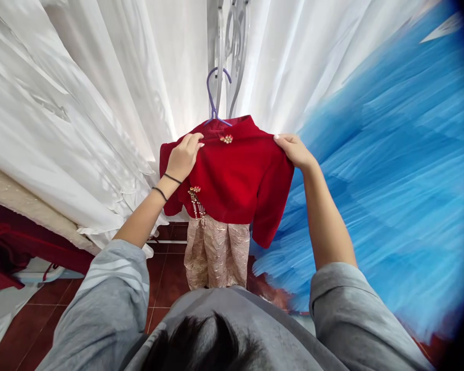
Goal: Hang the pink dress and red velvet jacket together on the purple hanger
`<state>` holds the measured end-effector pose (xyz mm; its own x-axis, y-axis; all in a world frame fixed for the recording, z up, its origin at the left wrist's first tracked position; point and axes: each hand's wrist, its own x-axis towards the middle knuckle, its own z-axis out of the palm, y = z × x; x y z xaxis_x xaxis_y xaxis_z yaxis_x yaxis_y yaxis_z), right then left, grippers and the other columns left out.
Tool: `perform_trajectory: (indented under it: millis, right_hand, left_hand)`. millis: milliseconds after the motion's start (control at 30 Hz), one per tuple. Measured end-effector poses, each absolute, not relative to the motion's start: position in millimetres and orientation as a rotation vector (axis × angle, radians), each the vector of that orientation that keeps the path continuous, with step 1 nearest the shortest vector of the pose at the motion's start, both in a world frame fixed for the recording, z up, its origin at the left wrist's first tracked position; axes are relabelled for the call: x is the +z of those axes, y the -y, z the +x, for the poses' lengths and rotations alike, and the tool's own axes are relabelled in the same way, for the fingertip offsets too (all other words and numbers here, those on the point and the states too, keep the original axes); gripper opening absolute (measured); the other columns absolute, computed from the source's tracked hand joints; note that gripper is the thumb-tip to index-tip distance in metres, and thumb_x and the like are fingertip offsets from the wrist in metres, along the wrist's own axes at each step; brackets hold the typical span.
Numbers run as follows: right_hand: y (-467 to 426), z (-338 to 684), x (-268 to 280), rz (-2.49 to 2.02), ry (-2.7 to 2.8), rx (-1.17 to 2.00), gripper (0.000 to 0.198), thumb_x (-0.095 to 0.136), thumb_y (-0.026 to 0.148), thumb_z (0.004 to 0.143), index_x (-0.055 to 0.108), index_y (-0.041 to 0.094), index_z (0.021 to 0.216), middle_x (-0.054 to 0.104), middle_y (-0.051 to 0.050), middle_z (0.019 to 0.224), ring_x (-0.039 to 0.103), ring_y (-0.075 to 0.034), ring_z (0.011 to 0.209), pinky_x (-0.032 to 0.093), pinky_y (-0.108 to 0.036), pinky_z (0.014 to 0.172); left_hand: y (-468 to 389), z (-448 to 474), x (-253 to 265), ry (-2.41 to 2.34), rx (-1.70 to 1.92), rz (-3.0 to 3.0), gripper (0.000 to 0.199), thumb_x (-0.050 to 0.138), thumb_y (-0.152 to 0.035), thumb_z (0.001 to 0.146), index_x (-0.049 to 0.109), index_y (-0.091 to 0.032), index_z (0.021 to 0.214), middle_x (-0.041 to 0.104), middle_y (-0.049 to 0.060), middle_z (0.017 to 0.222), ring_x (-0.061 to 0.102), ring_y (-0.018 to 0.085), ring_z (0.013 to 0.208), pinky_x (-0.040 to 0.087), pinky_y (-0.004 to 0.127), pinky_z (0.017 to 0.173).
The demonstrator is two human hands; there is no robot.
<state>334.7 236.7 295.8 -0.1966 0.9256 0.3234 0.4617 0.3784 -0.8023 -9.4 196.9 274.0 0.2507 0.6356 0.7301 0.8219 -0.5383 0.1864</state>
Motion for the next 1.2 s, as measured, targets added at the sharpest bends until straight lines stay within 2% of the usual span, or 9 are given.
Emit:
perform_trajectory:
  millis: [100, 200, 333, 433, 600, 700, 800, 967, 1200]
  right_hand:
    - [-252.5, 342.9, 285.7, -1.404, 1.799, 0.996, 0.052, 0.064, 0.066, 0.079, 0.059, 0.017, 0.064, 0.053, 0.000, 0.052, 0.048, -0.012, 0.051, 0.041, -0.025, 0.051]
    - [-250.0, 356.1, 278.6, -1.538, 1.813, 0.850, 0.046, 0.066, 0.058, 0.082, 0.065, 0.014, 0.070, 0.061, -0.003, 0.060, 0.053, -0.011, 0.054, 0.044, -0.024, 0.053]
    - [-226.3, 360.9, 272.8, -1.251, 1.847, 0.638, 0.056, 0.054, 0.068, 0.087, 0.069, 0.017, 0.107, 0.073, -0.009, 0.096, 0.066, -0.018, 0.084, 0.055, -0.029, 0.069]
    - [-208.7, 356.1, 267.3, -1.138, 1.888, 0.611, 0.067, 0.045, 0.076, 0.087, 0.067, 0.019, 0.115, 0.073, -0.010, 0.101, 0.067, -0.022, 0.091, 0.057, -0.035, 0.078]
    - [-189.7, 344.0, 260.8, -1.099, 1.834, 0.338, 0.065, 0.054, 0.069, 0.086, 0.059, 0.022, 0.130, 0.070, -0.012, 0.115, 0.067, -0.025, 0.097, 0.056, -0.040, 0.083]
    - [-183.5, 326.9, 255.3, -1.129, 1.913, -0.001, 0.060, 0.061, 0.058, 0.084, 0.061, 0.018, 0.129, 0.069, -0.016, 0.118, 0.064, -0.032, 0.104, 0.052, -0.048, 0.093]
    - [-184.3, 310.6, 252.8, -1.141, 1.906, -0.243, 0.053, 0.055, 0.051, 0.089, 0.061, 0.016, 0.129, 0.069, -0.018, 0.119, 0.061, -0.035, 0.107, 0.048, -0.051, 0.095]
    - [-206.1, 310.5, 276.2, -1.218, 1.939, -0.069, 0.038, 0.048, 0.047, 0.093, 0.072, 0.018, 0.102, 0.073, -0.010, 0.089, 0.065, -0.029, 0.084, 0.048, -0.036, 0.074]
    - [-236.2, 302.3, 289.6, -1.433, 2.016, -0.108, 0.035, 0.041, 0.038, 0.096, 0.068, 0.016, 0.094, 0.069, -0.014, 0.087, 0.062, -0.030, 0.086, 0.047, -0.040, 0.079]
  left_hand:
    - [-207.4, -6.6, 274.9, 1.550, -1.049, -2.276, 0.025, 0.048, -0.031, 0.099, 0.060, -0.018, 0.118, 0.066, 0.011, 0.112, 0.066, 0.026, 0.103, 0.051, 0.033, 0.083]
    - [-210.9, -10.7, 265.0, 1.638, -1.056, -2.254, 0.027, 0.056, -0.030, 0.096, 0.057, -0.017, 0.119, 0.068, 0.009, 0.103, 0.067, 0.024, 0.092, 0.048, 0.030, 0.076]
    - [-210.3, -19.8, 254.0, 1.541, -1.070, -2.253, 0.018, 0.059, -0.035, 0.094, 0.058, -0.018, 0.098, 0.065, 0.006, 0.089, 0.064, 0.021, 0.078, 0.045, 0.030, 0.070]
    - [-209.9, -24.1, 249.5, 1.479, -0.905, -2.331, 0.023, 0.059, -0.042, 0.093, 0.058, -0.019, 0.092, 0.063, 0.005, 0.081, 0.061, 0.020, 0.071, 0.044, 0.030, 0.067]
    - [-223.1, -45.8, 250.9, 1.393, -0.933, -2.301, 0.037, 0.054, -0.055, 0.092, 0.061, -0.019, 0.096, 0.065, 0.011, 0.092, 0.063, 0.027, 0.090, 0.049, 0.038, 0.084]
    - [-242.3, -69.5, 255.1, 1.415, -1.181, -2.133, 0.048, 0.056, -0.059, 0.089, 0.060, -0.021, 0.117, 0.062, 0.015, 0.121, 0.055, 0.031, 0.118, 0.043, 0.045, 0.102]
    - [-255.1, -87.7, 255.8, 1.478, -1.293, -2.262, 0.056, 0.054, -0.060, 0.088, 0.060, -0.019, 0.126, 0.064, 0.014, 0.123, 0.057, 0.029, 0.117, 0.043, 0.043, 0.103]
    - [-242.3, -94.9, 262.5, 1.535, -1.549, -2.298, 0.039, 0.051, -0.052, 0.090, 0.070, -0.018, 0.090, 0.069, 0.006, 0.087, 0.063, 0.022, 0.084, 0.047, 0.032, 0.080]
    - [-227.6, -92.4, 288.1, 1.904, -1.304, -2.290, 0.044, 0.045, -0.046, 0.092, 0.046, -0.020, 0.057, 0.034, -0.002, 0.051, 0.040, 0.014, 0.057, 0.035, 0.028, 0.061]
